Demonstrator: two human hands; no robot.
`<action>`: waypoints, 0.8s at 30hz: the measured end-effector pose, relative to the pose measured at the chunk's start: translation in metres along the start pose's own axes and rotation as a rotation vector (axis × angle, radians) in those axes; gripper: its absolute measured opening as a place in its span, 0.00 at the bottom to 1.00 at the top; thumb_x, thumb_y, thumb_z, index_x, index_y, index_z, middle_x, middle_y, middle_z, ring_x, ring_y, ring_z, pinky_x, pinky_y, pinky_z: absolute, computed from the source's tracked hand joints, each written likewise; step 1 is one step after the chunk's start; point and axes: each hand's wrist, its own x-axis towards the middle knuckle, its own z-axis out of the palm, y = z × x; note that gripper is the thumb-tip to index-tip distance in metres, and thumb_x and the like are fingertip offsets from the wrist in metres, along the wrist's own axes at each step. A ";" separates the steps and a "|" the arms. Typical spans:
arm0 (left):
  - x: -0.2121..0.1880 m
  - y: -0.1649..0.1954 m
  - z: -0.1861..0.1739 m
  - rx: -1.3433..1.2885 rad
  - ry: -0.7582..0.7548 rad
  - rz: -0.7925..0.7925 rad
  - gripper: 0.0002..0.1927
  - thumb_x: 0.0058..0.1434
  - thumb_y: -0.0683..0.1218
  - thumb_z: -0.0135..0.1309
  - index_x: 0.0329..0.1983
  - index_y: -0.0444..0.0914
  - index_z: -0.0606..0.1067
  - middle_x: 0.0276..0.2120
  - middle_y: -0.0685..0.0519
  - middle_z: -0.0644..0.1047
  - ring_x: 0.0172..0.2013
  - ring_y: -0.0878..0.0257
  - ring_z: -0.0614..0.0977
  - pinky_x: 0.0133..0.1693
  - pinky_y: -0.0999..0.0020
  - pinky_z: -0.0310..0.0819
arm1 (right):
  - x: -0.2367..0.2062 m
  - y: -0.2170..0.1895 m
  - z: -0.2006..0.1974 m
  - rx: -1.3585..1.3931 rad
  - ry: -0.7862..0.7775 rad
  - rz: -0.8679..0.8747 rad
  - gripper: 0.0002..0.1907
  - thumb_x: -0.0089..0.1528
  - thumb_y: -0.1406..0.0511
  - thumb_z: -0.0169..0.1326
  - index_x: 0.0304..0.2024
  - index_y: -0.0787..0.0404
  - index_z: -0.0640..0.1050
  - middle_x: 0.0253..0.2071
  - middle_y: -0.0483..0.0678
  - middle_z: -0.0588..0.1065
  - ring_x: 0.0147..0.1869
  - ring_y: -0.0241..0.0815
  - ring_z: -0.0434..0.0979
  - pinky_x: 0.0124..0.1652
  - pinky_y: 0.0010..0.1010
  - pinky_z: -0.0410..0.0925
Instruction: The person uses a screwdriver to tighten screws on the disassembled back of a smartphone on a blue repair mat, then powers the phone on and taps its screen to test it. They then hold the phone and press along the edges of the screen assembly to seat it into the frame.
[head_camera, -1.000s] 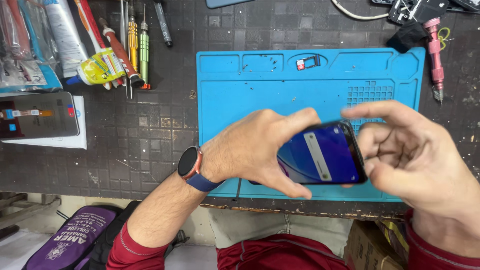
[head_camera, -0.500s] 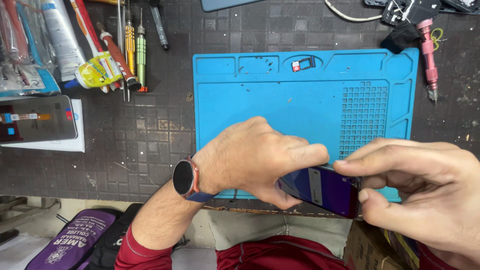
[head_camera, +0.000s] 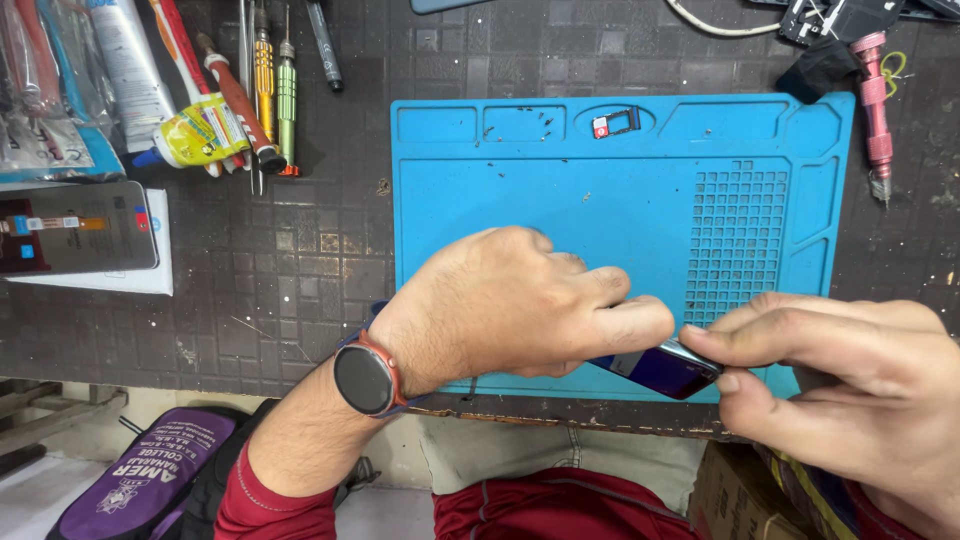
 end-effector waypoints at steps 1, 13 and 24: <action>0.000 0.000 0.001 0.008 0.021 0.008 0.08 0.65 0.48 0.56 0.42 0.49 0.67 0.23 0.59 0.71 0.21 0.61 0.78 0.21 0.64 0.69 | 0.001 0.003 -0.001 0.011 0.000 -0.038 0.14 0.55 0.71 0.65 0.44 0.64 0.84 0.38 0.45 0.82 0.33 0.29 0.80 0.27 0.16 0.72; 0.002 0.000 0.007 0.255 0.079 0.076 0.08 0.68 0.51 0.53 0.42 0.51 0.65 0.23 0.59 0.68 0.21 0.64 0.77 0.21 0.69 0.67 | 0.005 0.026 0.005 0.104 -0.011 -0.098 0.07 0.52 0.74 0.62 0.33 0.66 0.79 0.35 0.46 0.81 0.36 0.33 0.82 0.31 0.19 0.74; 0.007 0.000 0.007 0.326 0.090 0.114 0.10 0.69 0.50 0.53 0.38 0.51 0.63 0.20 0.59 0.66 0.18 0.65 0.75 0.20 0.70 0.64 | -0.004 0.031 0.007 0.094 -0.055 0.044 0.08 0.53 0.76 0.63 0.35 0.67 0.81 0.33 0.44 0.79 0.33 0.26 0.77 0.30 0.18 0.74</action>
